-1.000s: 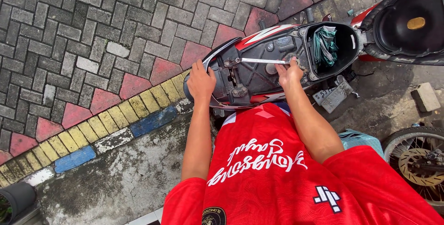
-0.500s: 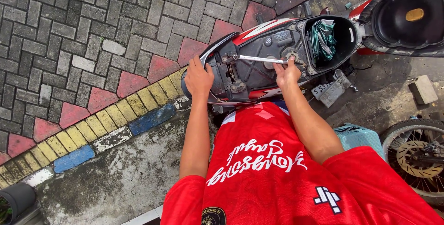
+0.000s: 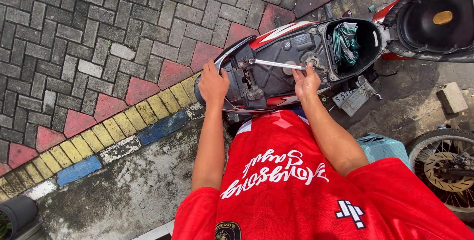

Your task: The person opens the motorcycle seat and uses various wrenches to work on the components in the underseat storage and engine access area.

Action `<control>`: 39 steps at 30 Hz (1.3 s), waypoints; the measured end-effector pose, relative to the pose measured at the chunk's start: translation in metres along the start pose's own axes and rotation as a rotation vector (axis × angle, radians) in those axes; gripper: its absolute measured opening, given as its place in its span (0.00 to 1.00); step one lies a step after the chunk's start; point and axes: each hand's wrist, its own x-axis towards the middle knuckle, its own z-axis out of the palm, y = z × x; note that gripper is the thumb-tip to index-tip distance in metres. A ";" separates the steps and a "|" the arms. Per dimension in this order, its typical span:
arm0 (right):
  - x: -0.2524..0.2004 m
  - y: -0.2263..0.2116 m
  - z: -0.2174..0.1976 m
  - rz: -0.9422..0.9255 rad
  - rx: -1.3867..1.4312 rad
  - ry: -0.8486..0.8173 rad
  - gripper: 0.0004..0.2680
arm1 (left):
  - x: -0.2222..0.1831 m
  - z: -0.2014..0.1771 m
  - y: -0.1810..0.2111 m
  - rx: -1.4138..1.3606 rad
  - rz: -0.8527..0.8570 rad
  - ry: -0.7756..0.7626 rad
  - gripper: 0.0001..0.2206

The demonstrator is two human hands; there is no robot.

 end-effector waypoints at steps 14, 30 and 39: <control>-0.058 -0.017 -0.006 0.040 -0.242 -0.071 0.10 | 0.000 -0.004 0.002 0.002 -0.001 0.004 0.21; -0.030 -0.011 -0.030 0.035 -0.515 -0.052 0.09 | -0.001 -0.003 0.002 0.011 -0.004 0.009 0.21; -0.035 -0.013 -0.015 0.035 -0.466 -0.001 0.08 | 0.000 -0.002 0.002 0.008 -0.007 -0.001 0.22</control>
